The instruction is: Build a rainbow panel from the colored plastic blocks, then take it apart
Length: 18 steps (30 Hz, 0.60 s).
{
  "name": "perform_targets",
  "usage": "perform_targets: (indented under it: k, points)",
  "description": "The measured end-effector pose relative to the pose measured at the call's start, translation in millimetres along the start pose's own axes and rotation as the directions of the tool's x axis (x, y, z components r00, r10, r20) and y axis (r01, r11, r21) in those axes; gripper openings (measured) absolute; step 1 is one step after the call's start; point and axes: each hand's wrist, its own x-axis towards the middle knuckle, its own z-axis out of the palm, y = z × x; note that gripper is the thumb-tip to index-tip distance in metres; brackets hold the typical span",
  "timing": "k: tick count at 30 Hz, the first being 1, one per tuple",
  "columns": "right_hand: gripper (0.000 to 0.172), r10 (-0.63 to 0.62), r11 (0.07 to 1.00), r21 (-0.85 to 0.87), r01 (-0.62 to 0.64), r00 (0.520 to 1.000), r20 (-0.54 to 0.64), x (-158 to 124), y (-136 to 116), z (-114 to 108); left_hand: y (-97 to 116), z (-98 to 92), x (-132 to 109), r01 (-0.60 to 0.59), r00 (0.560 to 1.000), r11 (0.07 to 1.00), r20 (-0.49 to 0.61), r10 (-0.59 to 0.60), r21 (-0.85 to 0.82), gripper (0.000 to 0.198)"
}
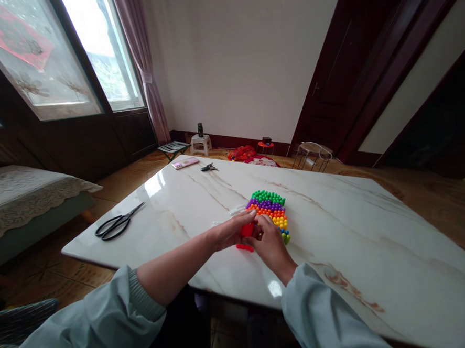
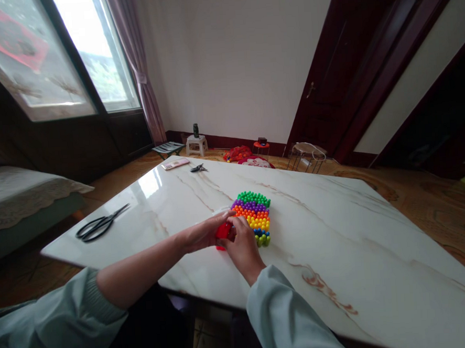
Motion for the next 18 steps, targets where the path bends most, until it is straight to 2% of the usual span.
perform_targets:
  k: [4,7,8,10,12,14,16,18]
  points:
    - [0.011,-0.101,0.992,0.077,0.101,0.995,-0.010,-2,2,0,-1,1.9,-1,0.025,0.999,0.998,0.032,-0.027,0.065,0.044]
    - [0.009,-0.143,0.984,0.112,0.140,0.990,0.018,-2,0,-5,-4,-1.0,1,0.023,0.998,0.995,0.048,-0.028,0.097,0.049]
    - [0.010,-0.140,0.985,0.102,0.137,0.990,0.025,-2,0,-8,-4,-3.4,3,0.013,1.000,0.995,0.026,-0.015,0.103,0.051]
    - [0.017,-0.119,0.991,0.057,0.118,0.993,0.026,-2,1,-15,-2,-10.7,6,-0.011,0.996,0.990,-0.085,0.023,0.138,0.054]
    - [0.020,-0.080,0.997,-0.013,0.081,0.997,0.018,-2,6,-24,3,-20.9,9,-0.032,0.964,0.975,-0.251,0.088,0.220,0.056]
    - [0.017,-0.035,0.994,-0.106,0.040,0.998,0.042,-5,16,-31,10,-32.3,11,-0.047,0.898,0.952,-0.405,0.173,0.303,0.054]
    - [0.012,0.011,0.976,-0.216,0.009,0.996,0.090,-11,28,-36,16,-42.3,11,-0.063,0.839,0.937,-0.491,0.237,0.344,0.049]
    - [0.010,0.048,0.950,-0.312,-0.002,0.989,0.141,-18,38,-37,19,-49.4,10,-0.078,0.804,0.930,-0.529,0.272,0.359,0.043]
